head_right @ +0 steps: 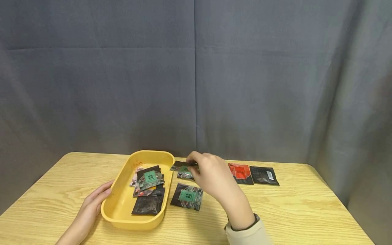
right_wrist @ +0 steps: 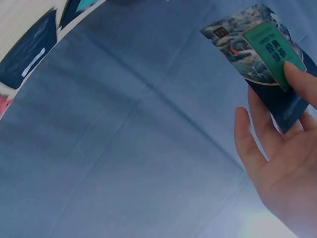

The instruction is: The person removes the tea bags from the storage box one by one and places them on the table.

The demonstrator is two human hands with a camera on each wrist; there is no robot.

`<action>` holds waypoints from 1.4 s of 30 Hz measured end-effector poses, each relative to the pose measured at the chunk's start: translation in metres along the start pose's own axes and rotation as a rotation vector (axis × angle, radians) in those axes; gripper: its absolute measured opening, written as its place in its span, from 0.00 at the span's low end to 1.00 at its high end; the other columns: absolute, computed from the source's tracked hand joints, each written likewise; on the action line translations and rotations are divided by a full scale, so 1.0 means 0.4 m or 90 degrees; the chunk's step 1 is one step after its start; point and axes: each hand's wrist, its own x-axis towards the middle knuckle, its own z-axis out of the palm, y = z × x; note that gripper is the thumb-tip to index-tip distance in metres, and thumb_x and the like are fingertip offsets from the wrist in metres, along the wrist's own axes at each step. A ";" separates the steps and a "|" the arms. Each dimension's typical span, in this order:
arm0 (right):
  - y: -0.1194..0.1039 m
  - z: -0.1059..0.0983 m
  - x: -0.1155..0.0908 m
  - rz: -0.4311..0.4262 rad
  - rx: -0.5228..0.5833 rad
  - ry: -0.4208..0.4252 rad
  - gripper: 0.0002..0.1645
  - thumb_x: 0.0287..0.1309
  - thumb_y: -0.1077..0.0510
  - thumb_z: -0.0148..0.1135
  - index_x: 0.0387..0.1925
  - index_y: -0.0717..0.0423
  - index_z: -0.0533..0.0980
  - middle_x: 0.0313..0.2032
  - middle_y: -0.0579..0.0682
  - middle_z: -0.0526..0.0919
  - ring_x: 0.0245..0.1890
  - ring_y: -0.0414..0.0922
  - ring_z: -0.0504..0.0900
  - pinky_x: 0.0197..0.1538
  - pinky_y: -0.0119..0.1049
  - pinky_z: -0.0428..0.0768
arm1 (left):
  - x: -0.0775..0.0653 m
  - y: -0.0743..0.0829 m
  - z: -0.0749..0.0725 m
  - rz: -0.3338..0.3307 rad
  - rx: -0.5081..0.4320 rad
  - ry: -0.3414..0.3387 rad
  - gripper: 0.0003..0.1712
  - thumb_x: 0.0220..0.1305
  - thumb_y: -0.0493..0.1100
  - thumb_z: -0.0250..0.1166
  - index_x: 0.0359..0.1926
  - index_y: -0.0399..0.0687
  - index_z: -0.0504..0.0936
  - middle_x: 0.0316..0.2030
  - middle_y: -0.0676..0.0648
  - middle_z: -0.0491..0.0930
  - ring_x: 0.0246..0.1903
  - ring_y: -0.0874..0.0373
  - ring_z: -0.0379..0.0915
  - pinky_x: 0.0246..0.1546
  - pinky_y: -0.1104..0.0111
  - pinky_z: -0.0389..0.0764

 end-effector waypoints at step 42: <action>0.205 0.041 -0.032 0.218 0.004 -0.246 0.11 0.60 0.65 0.66 0.45 0.62 0.85 0.47 0.58 0.85 0.41 0.50 0.83 0.44 0.48 0.81 | -0.002 -0.001 0.000 0.000 0.008 -0.002 0.30 0.80 0.51 0.45 0.73 0.38 0.61 0.67 0.38 0.65 0.52 0.75 0.69 0.49 0.79 0.71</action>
